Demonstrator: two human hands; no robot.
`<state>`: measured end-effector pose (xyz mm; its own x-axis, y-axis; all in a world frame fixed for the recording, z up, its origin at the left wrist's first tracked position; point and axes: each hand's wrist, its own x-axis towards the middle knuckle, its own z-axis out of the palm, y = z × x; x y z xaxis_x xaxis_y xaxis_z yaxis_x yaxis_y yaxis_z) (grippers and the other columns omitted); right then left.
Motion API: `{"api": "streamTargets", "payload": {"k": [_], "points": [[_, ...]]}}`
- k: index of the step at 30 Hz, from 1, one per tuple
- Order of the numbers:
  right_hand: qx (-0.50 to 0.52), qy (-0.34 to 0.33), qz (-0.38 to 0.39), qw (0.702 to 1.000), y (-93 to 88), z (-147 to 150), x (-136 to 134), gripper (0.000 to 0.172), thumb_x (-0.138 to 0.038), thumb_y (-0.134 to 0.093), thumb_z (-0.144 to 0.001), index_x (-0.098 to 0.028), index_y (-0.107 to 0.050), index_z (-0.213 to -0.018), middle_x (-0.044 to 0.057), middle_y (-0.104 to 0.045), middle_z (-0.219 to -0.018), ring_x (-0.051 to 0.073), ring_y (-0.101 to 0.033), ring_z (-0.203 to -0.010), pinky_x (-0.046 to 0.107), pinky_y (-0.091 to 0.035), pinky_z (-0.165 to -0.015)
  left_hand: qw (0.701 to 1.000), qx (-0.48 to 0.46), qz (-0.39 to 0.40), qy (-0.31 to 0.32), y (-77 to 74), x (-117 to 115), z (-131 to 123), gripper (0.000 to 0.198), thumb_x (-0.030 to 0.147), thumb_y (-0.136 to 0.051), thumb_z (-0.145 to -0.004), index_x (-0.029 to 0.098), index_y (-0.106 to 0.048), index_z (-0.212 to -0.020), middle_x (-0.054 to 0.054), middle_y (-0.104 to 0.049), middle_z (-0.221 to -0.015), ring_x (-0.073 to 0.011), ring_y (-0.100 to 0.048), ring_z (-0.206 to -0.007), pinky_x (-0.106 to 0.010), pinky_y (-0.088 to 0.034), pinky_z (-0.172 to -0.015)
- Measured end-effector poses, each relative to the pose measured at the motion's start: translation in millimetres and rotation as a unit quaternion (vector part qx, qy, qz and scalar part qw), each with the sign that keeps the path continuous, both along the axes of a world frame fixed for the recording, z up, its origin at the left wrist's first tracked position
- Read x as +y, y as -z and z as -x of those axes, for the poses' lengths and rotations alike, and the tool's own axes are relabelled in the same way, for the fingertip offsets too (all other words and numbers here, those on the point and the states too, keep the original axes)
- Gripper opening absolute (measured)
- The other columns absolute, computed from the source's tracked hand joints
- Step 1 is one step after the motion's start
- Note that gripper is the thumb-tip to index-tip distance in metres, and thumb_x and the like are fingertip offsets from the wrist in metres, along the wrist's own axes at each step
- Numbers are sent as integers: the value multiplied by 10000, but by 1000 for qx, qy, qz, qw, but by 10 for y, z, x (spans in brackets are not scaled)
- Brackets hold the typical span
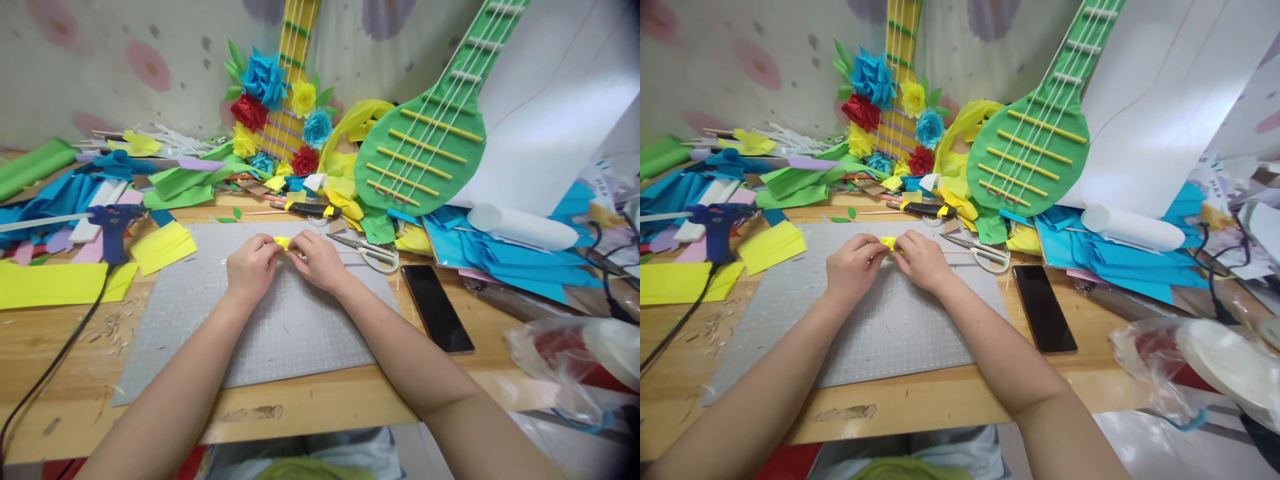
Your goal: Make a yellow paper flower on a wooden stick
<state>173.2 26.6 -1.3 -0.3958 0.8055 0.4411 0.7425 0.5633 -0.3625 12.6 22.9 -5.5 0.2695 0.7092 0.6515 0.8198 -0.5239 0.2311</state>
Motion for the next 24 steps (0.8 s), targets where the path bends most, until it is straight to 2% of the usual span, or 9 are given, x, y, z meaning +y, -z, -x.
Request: {"api": "streamTargets", "payload": {"k": [9,15,20,24], "points": [[28,-11,-9,1000,16,5,-11,86,-247,-475,-831,-185,-528,-856,47,-567,-862,153,-513,-790,260,-386,-676,1000,-1,-22,-14,42,22,9,186,206,-501,-798,245,-682,-775,0,-657,-829,-129,-578,-725,-243,-377,-565],[24,13,-11,1000,7,22,-9,63,-199,-469,-831,-179,-522,-804,40,-566,-810,149,-505,-741,254,-374,-644,999,6,-35,-15,46,30,3,173,227,-506,-801,233,-677,-779,-13,-649,-823,-141,-570,-746,-251,-400,-610],[24,21,-11,999,27,17,0,90,-202,-446,-851,-177,-524,-815,46,-573,-819,150,-508,-755,252,-372,-660,999,1,-35,-23,19,3,-20,152,245,-551,-766,204,-656,-868,-44,-625,-877,-148,-565,-778,-251,-412,-647],[5,33,-5,999,41,13,-2,124,-228,-421,-873,-185,-532,-842,46,-582,-849,155,-515,-782,254,-358,-654,998,13,-42,-39,18,13,-31,105,246,-552,-760,201,-645,-779,-38,-613,-841,-147,-555,-741,-250,-391,-605]]}}
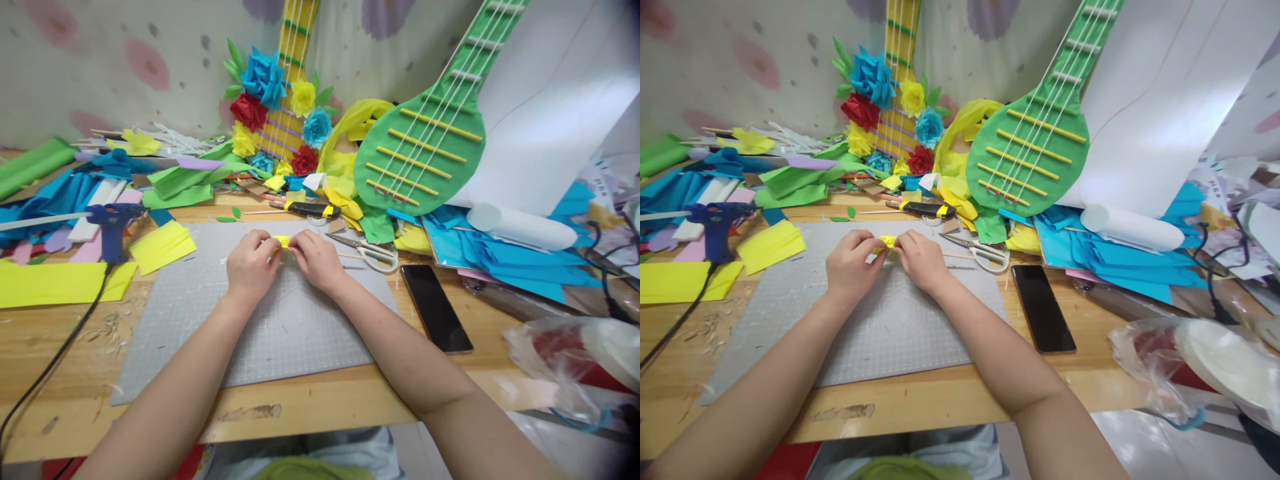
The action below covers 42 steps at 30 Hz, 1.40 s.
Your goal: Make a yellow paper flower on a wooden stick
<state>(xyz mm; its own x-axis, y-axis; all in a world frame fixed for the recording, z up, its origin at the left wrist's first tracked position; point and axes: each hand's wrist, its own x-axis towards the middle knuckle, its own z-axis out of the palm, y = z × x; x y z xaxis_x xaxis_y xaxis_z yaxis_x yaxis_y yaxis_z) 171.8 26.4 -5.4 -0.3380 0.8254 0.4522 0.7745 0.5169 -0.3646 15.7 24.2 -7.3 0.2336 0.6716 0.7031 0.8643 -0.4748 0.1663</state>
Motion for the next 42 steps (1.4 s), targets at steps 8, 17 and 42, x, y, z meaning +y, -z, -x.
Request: {"api": "streamTargets", "payload": {"k": [8,17,42], "points": [[-22,21,-3,1000,2,17,-7,146,-244,-402,-881,-194,-539,-866,49,-593,-877,163,-523,-807,261,-345,-632,998,-52,37,6,-64,-90,-67,135,267,-537,-759,190,-649,-758,-48,-617,-780,-149,-553,-721,-264,-383,-642],[-1,46,-17,999,-41,41,-22,164,-238,-404,-879,-180,-555,-850,72,-580,-896,177,-519,-863,277,-391,-697,747,-537,391,1,-22,-152,-318,254,404,-620,-661,156,-670,-690,14,-562,-579,-56,-421,-425,-208,-298,-420],[383,95,120,911,-124,0,31,247,-246,-537,-665,-219,-381,-853,11,-529,-864,128,-531,-726,321,-439,-734,603,-678,419,26,-83,-52,-243,229,300,-691,-524,120,-574,-606,41,-508,-530,-20,-407,-422,-131,-280,-351]]}}
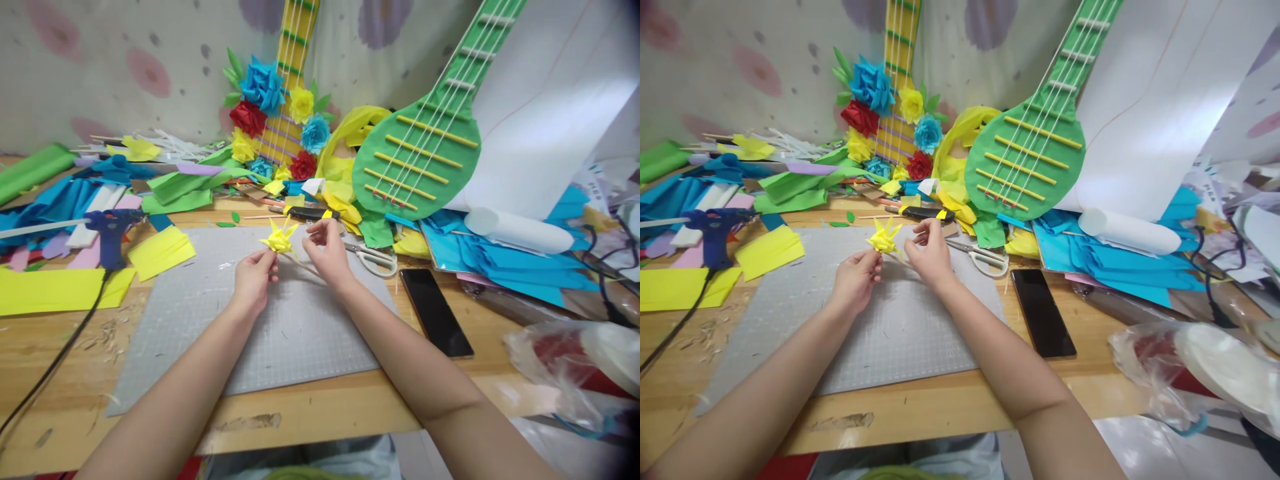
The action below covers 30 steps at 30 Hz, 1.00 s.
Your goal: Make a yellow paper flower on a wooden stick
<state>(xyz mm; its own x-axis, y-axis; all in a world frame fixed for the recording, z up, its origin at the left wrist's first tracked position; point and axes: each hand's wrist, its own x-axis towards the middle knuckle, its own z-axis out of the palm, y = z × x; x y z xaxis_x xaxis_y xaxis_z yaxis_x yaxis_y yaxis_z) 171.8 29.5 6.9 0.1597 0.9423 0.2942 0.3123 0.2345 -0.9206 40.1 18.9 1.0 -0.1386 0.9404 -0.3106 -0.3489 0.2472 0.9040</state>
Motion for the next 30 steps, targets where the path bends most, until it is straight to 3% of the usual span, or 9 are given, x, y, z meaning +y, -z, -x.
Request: {"api": "streamTargets", "payload": {"k": [4,10,19,24,30], "points": [[197,-134,141,961,-34,-36,75,428,-299,-624,-599,-228,-356,-924,-19,-585,-824,121,-571,-724,296,-449,-698,1000,12,-10,21,30,3,17,210,289,-686,-531,123,-573,-590,43,-490,-501,-18,-383,-405,-134,-263,-347],[269,-188,222,918,-59,4,14,423,-283,-642,-600,-225,-401,-943,-26,-612,-789,125,-594,-723,266,-451,-655,999,6,-19,26,24,-12,2,206,284,-689,-522,136,-546,-537,69,-410,-428,-18,-331,-377,-151,-247,-356],[203,-252,279,904,-138,-27,-50,372,-295,-647,-659,-226,-416,-943,-19,-590,-782,116,-587,-654,231,-456,-525,999,-11,-23,-27,10,10,17,197,267,-704,-499,128,-575,-551,76,-391,-408,-22,-325,-390,-160,-264,-373],[98,-303,294,902,-135,-49,-68,308,-330,-689,-645,-197,-438,-765,-65,-501,-573,67,-481,-483,178,-381,-415,998,-12,-27,-57,6,18,32,188,251,-710,-499,122,-596,-574,76,-405,-412,-22,-331,-393,-164,-279,-380],[76,-338,282,895,-61,-12,-54,271,-358,-605,-714,-202,-389,-664,-89,-440,-469,54,-397,-393,177,-335,-367,997,-17,-38,-66,16,22,44,223,267,-727,-501,112,-608,-609,73,-432,-434,-17,-343,-400,-156,-296,-376]]}}
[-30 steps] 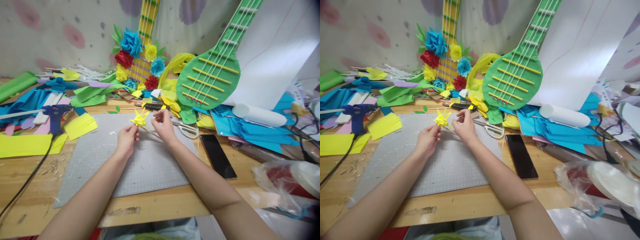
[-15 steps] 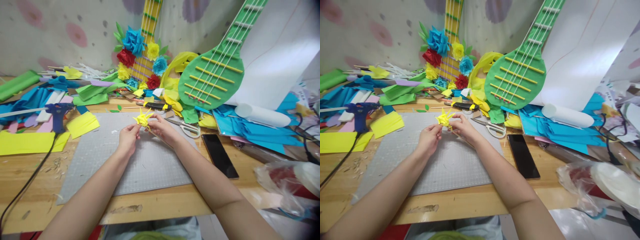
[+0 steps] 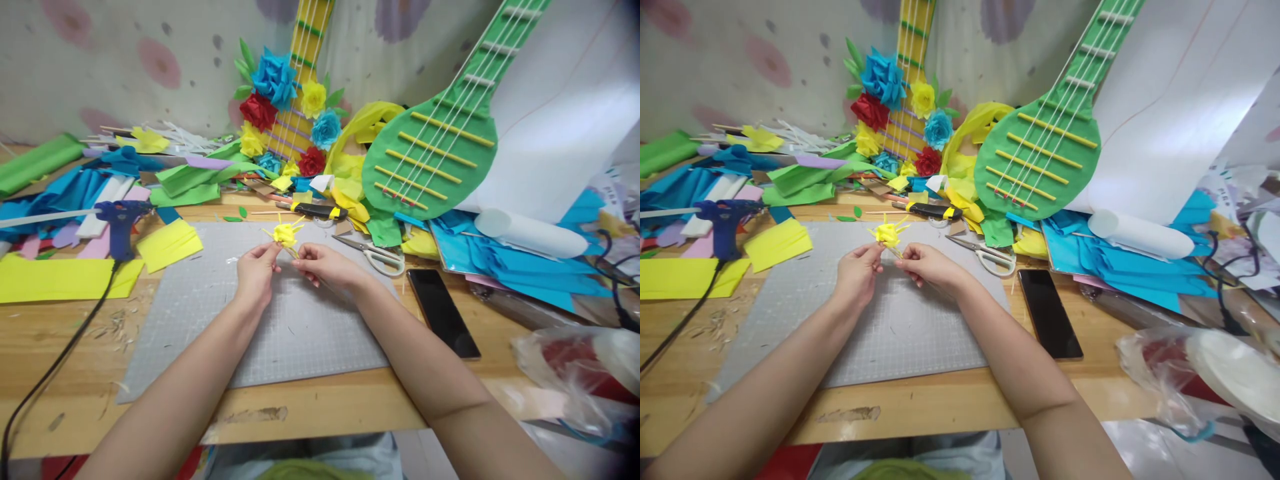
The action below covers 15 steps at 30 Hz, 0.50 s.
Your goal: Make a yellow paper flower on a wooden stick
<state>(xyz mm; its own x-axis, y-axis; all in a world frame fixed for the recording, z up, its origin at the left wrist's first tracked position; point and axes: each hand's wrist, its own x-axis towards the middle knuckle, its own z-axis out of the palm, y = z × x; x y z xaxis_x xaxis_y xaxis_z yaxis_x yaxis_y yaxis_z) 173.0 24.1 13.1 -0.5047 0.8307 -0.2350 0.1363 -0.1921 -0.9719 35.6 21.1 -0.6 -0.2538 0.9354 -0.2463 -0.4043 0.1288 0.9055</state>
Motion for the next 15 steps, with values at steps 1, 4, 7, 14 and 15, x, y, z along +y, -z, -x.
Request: {"api": "streamTargets", "payload": {"k": [1,4,7,14,15], "points": [[-3,4,-3,1000,1,5,1,266,-352,-600,-719,-201,-388,-664,-90,-439,-469,50,-385,-386,175,-320,-360,1000,-2,-4,3,3,0,-1,227,269,-729,-503,111,-609,-614,74,-429,-432,-16,-342,-398,-154,-303,-376],[-24,35,-2,999,-18,5,1,256,-339,-592,-730,-196,-390,-664,-98,-426,-469,34,-339,-376,158,-257,-349,999,-12,-27,21,7,-7,-9,255,279,-730,-513,112,-627,-676,74,-446,-454,-18,-348,-400,-155,-341,-382],[-34,52,0,998,-42,-10,3,256,-334,-583,-734,-191,-387,-656,-98,-417,-489,23,-311,-386,151,-220,-357,999,-14,-31,43,-5,-27,-21,298,294,-729,-516,123,-636,-742,58,-500,-508,-33,-397,-421,-164,-370,-382],[-33,39,3,999,-14,-19,25,218,-317,-554,-734,-190,-400,-647,-92,-410,-491,29,-309,-388,161,-212,-362,997,-16,-7,69,-32,-50,-26,188,273,-654,-568,135,-528,-540,56,-450,-471,-32,-386,-410,-150,-335,-367],[-35,39,5,999,-9,-16,27,211,-310,-552,-733,-190,-402,-647,-90,-415,-491,30,-310,-387,162,-210,-361,998,-15,-6,68,-28,-45,-25,179,263,-643,-570,136,-522,-535,54,-452,-471,-32,-386,-410,-149,-329,-367]]}}
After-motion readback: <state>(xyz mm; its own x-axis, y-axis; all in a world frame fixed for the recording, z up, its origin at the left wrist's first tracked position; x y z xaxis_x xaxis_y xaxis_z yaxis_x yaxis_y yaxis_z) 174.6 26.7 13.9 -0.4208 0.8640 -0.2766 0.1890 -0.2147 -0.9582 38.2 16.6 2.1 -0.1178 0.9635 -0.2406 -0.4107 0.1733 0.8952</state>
